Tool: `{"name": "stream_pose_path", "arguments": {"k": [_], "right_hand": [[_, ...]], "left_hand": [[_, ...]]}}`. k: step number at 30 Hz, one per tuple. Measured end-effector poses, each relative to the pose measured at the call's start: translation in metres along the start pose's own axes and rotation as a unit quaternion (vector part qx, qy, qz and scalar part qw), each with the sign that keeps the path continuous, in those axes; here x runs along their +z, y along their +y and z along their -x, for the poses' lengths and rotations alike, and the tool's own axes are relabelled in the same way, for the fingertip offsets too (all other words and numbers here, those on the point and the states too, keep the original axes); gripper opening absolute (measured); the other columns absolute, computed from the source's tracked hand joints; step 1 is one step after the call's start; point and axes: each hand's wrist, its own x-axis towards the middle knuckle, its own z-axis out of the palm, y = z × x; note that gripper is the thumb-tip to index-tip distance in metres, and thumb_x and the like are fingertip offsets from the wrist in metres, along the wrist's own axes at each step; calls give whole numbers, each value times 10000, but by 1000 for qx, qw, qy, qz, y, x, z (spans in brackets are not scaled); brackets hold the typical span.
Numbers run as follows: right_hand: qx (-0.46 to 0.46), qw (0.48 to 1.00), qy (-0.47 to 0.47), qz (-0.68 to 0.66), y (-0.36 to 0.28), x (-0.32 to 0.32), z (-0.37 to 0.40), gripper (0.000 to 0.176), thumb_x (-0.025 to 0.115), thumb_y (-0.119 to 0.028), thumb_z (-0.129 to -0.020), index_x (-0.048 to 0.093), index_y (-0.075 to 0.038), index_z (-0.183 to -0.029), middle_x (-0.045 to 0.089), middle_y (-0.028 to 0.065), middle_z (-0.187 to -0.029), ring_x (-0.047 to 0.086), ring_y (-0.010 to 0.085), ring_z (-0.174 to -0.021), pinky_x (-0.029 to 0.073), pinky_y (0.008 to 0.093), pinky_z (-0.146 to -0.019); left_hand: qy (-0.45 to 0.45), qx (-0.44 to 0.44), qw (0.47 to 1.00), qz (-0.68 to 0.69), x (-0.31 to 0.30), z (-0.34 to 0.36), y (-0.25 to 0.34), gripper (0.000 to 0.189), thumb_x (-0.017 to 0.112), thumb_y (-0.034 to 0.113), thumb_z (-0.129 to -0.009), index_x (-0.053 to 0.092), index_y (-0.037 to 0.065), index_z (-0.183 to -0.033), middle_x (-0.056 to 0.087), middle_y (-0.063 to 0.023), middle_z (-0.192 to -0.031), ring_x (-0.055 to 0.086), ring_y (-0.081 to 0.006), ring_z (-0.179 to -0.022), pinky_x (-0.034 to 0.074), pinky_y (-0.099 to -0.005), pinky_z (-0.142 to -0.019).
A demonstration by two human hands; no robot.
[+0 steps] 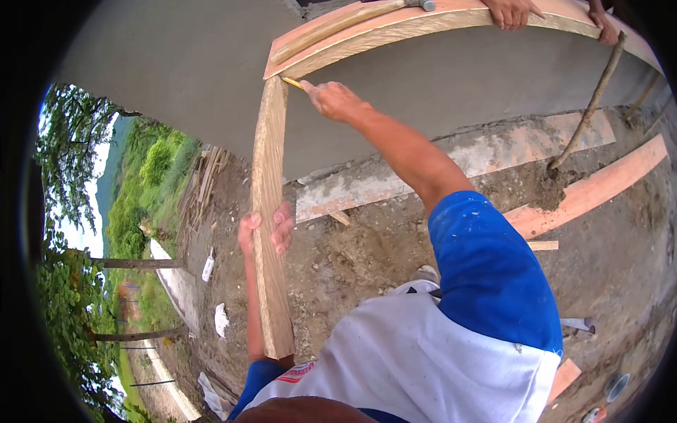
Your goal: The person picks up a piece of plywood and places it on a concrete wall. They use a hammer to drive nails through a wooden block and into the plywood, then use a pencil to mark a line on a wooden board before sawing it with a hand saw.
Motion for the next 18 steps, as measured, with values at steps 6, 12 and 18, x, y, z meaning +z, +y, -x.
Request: {"name": "stream_pose_path", "arguments": {"k": [6,12,18], "right_hand": [[109,980,-136,96,27,2,94,219,470,-126,-933,617,-16,-1053,658,229,-1065,618,401,-1040,499,488,-886],[433,814,61,-382,32,-14,371,267,522,-313,-1008,601,-58,-1007,649,22,-784,629,135,-590,537,303,-580],[409,687,419,-430,-149,-146,629,223,623,-278,-967,624,-99,-1099,621,-13,-927,597,91,-810,501,297,-750]], "left_hand": [[-8,3,1000,-26,-8,1,1,454,561,212,-871,378,-56,-1189,462,-98,-834,527,-144,-593,540,-264,-420],[13,-29,998,-54,-56,72,-1,385,576,226,-863,408,-52,-1070,452,-83,-827,507,-130,-571,518,-254,-412],[123,-226,948,-185,-162,208,-61,396,585,255,-831,392,70,-1123,474,-62,-819,482,-130,-554,455,-257,-425]]}}
